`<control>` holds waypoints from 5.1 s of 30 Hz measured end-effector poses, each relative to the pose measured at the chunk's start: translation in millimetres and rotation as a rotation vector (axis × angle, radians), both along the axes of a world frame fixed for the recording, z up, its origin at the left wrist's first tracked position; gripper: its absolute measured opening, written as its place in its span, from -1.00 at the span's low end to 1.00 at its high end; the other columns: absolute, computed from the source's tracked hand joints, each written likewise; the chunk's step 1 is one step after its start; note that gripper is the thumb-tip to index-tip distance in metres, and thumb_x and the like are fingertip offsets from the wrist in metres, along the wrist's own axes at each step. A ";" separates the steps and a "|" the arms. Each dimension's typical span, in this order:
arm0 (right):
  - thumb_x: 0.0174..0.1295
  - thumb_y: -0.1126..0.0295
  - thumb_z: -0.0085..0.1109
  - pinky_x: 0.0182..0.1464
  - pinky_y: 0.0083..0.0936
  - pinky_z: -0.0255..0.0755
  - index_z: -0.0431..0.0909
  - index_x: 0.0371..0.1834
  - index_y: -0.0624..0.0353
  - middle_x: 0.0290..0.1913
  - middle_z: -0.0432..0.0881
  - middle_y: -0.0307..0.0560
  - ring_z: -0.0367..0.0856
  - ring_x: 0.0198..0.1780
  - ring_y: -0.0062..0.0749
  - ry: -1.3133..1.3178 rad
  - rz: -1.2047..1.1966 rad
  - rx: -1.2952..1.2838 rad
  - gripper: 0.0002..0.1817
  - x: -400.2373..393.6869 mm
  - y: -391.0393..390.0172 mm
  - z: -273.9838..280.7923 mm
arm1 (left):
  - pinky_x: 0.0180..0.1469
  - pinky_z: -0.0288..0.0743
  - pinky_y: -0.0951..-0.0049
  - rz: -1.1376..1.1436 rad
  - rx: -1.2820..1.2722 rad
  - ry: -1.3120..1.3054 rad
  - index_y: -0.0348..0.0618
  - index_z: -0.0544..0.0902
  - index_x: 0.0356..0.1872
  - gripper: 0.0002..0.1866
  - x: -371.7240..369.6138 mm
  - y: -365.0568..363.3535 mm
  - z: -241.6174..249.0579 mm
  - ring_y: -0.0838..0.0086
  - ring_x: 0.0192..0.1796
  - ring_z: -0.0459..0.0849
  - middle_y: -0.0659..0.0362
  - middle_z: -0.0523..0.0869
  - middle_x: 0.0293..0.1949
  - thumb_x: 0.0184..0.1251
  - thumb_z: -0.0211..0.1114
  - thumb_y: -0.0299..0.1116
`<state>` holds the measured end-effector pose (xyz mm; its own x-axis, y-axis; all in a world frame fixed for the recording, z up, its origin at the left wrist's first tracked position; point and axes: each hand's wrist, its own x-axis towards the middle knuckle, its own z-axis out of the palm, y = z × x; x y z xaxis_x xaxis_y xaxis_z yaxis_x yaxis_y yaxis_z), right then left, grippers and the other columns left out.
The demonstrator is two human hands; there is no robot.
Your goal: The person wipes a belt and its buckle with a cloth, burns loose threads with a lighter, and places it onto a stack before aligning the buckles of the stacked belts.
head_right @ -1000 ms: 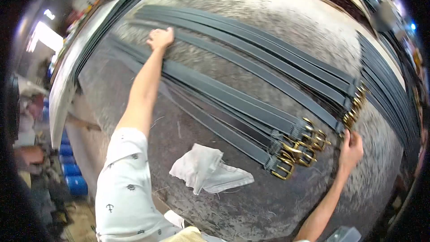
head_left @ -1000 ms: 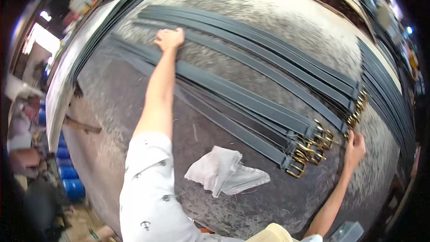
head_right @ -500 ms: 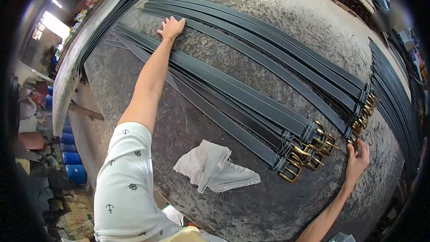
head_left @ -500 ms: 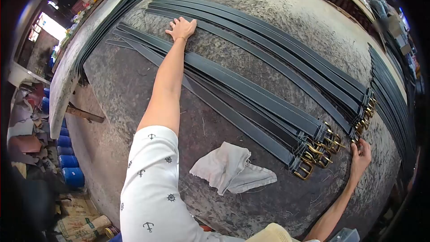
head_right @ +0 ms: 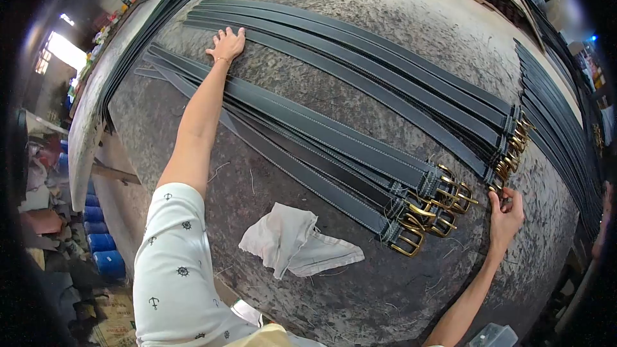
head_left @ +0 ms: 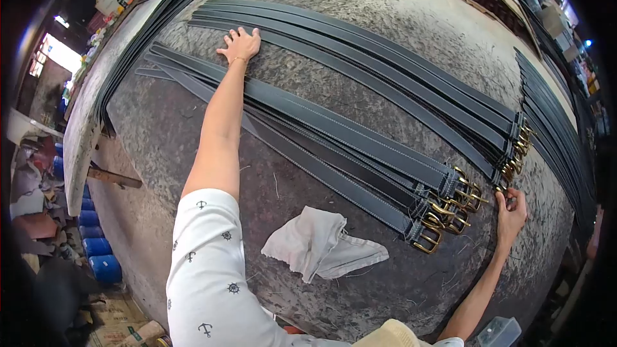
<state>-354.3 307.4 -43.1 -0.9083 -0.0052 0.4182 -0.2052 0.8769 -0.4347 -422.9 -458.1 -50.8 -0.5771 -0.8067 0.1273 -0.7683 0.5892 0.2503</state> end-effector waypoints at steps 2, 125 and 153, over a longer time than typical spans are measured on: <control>0.18 0.29 0.48 -0.44 -0.55 0.23 0.61 -0.13 0.25 -0.30 0.58 -0.24 0.24 -0.52 -0.58 -0.017 -0.024 -0.026 -0.67 1.4 -1.9 0.4 | 0.47 -0.14 -0.44 -0.068 -0.103 0.094 0.04 0.25 0.53 -0.31 2.1 1.7 -2.6 0.05 0.62 0.03 0.06 0.10 0.60 0.48 -0.09 0.14; 0.00 0.12 0.48 0.35 -0.14 0.29 0.73 -0.13 -0.01 0.26 0.56 0.04 0.41 0.34 0.05 0.037 0.398 -0.106 -0.63 243.9 -112.5 4.4 | 0.02 0.28 0.18 -1.401 -0.043 0.486 -0.07 0.56 -0.46 -0.87 390.0 340.0 26.6 0.23 -0.11 0.56 0.18 0.59 -0.38 0.04 0.33 -0.31; 0.23 0.44 0.39 -0.46 -0.63 0.34 0.68 -0.16 0.33 -0.45 0.64 -0.24 0.48 -0.49 -0.62 -0.536 0.159 -0.890 -0.80 317.7 -38.0 45.6 | 0.01 0.51 0.26 -0.448 0.365 0.923 -0.29 0.56 -0.06 -0.74 425.8 241.0 71.9 0.24 -0.14 0.65 -0.03 0.68 -0.22 0.38 0.32 -0.33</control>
